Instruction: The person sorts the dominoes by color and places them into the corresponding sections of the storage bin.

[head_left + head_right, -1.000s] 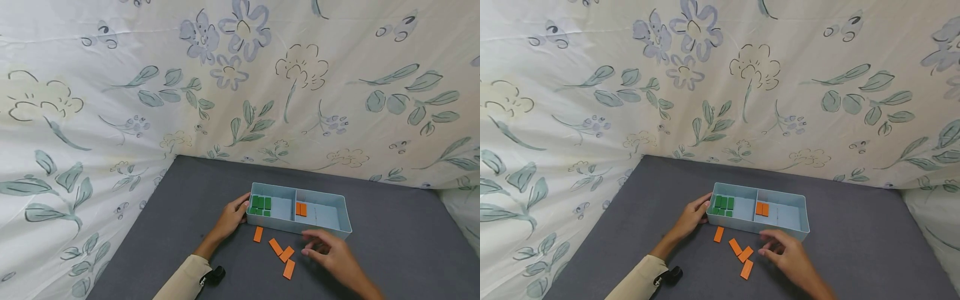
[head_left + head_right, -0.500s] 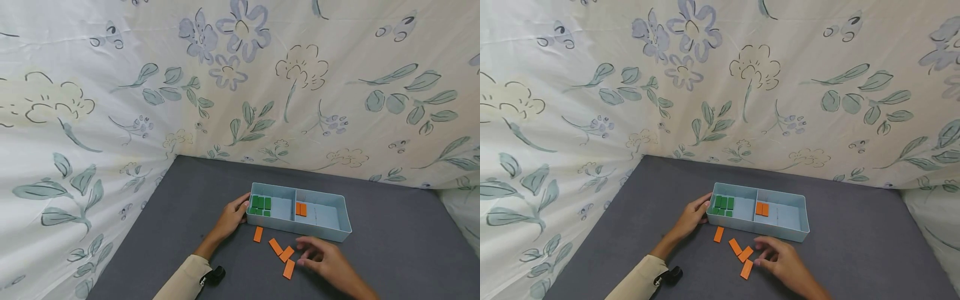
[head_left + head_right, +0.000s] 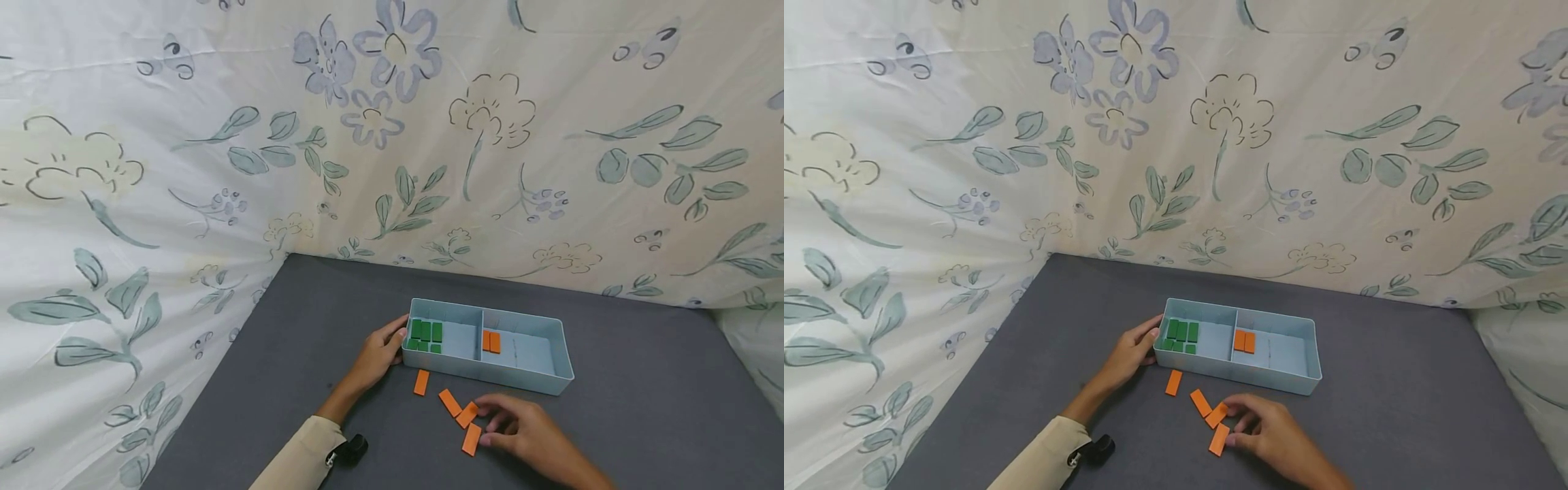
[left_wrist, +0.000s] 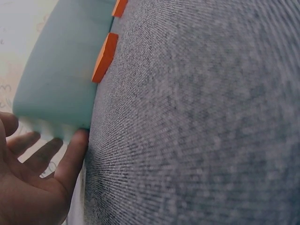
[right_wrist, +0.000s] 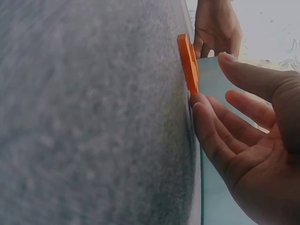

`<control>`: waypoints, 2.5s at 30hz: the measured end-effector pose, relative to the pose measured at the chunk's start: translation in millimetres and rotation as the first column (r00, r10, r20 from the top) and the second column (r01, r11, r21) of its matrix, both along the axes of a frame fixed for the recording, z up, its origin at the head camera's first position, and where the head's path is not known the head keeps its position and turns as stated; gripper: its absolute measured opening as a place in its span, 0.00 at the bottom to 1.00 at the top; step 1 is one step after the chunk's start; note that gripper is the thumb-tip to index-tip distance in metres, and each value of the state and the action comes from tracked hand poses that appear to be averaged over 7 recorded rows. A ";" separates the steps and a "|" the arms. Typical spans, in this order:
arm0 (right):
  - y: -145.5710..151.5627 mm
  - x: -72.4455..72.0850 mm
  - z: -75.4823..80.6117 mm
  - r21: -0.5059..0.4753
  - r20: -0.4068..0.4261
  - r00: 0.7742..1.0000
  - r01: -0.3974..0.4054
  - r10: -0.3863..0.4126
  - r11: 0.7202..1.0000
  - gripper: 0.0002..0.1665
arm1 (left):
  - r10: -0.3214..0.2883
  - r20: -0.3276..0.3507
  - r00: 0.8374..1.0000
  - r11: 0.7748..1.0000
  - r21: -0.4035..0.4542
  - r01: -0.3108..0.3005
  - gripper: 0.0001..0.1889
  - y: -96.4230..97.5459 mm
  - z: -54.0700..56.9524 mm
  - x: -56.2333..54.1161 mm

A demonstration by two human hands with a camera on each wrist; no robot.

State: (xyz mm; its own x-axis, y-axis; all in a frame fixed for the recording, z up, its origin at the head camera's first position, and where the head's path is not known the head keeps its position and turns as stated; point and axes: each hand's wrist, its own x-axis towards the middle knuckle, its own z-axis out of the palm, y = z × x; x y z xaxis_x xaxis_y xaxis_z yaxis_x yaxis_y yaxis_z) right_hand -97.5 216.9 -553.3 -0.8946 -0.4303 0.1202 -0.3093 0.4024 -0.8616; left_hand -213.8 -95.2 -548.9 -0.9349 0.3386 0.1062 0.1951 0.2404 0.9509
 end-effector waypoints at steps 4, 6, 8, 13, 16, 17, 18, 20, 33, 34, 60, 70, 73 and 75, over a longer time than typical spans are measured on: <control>-3.7 -0.9 -0.6 -0.009 0.010 1.000 -0.024 0.024 1.000 0.30 | -0.006 -0.010 1.000 1.000 0.001 0.006 0.28 -0.7 -1.9 -0.8; -5.2 -1.3 -1.8 -0.007 0.006 0.999 -0.034 0.034 0.999 0.31 | -0.009 -0.014 1.000 1.000 0.001 0.009 0.29 -1.1 -3.2 -1.3; -6.8 -1.8 -2.9 0.003 0.008 0.999 -0.041 0.041 0.999 0.32 | -0.012 -0.012 1.000 1.000 0.003 0.012 0.29 -1.2 -3.7 -1.4; -10.3 -3.4 -3.4 0.067 0.004 0.998 -0.065 0.065 0.996 0.35 | -0.016 -0.010 1.000 1.000 0.013 0.016 0.29 -1.3 -3.4 -1.1; -12.4 -3.5 -1.4 0.111 -0.001 0.997 -0.082 0.083 0.990 0.37 | -0.014 -0.011 1.000 1.000 0.015 0.014 0.29 -1.7 -3.0 -0.8; -13.3 -3.5 -0.6 0.123 0.002 0.996 -0.088 0.089 0.989 0.38 | -0.014 -0.009 1.000 1.000 0.017 0.014 0.29 -1.9 -3.0 -0.9; -14.0 -3.2 0.1 0.136 0.003 0.996 -0.090 0.090 0.987 0.39 | -0.016 -0.012 1.000 1.000 0.017 0.016 0.28 -2.1 -3.0 -0.8; -15.9 -2.6 1.0 0.161 0.012 0.996 -0.092 0.091 0.983 0.40 | -0.017 -0.011 1.000 1.000 0.017 0.017 0.28 -2.4 -3.1 -0.9; -21.7 2.1 1.7 0.263 -0.046 0.998 -0.034 0.048 0.964 0.40 | -0.019 -0.007 1.000 1.000 0.010 0.019 0.28 -1.7 -2.7 -0.4; -20.9 2.6 1.7 0.265 -0.062 0.997 -0.020 0.038 0.964 0.40 | -0.020 -0.009 1.000 1.000 0.011 0.020 0.28 -1.7 -2.9 -0.5; -11.8 4.8 2.9 -0.112 -0.183 0.976 0.102 -0.121 0.989 0.35 | -0.024 -0.006 1.000 0.998 0.049 0.025 0.28 -0.7 -6.1 -2.3; -4.9 2.2 11.1 -0.164 -0.259 0.946 0.158 -0.196 0.974 0.39 | -0.025 0.000 1.000 0.998 0.051 0.025 0.28 -0.5 -5.0 -1.7; -2.2 1.8 14.2 -0.170 -0.275 0.936 0.177 -0.219 0.970 0.40 | -0.028 0.001 1.000 0.998 0.052 0.028 0.28 -0.4 -4.5 -1.7; -0.7 1.1 16.3 -0.160 -0.283 0.930 0.194 -0.233 0.968 0.40 | -0.030 0.003 1.000 0.998 0.054 0.030 0.28 -0.3 -4.1 -1.6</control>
State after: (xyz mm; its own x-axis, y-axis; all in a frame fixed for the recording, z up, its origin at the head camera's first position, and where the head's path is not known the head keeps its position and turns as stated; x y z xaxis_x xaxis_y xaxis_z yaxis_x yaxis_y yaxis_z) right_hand -96.4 216.2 -537.0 -0.8785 -0.1966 0.4354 -0.4776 0.3807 -0.7919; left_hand -215.4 -95.5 -553.0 -0.9249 0.3602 0.1220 0.1982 0.1826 0.9630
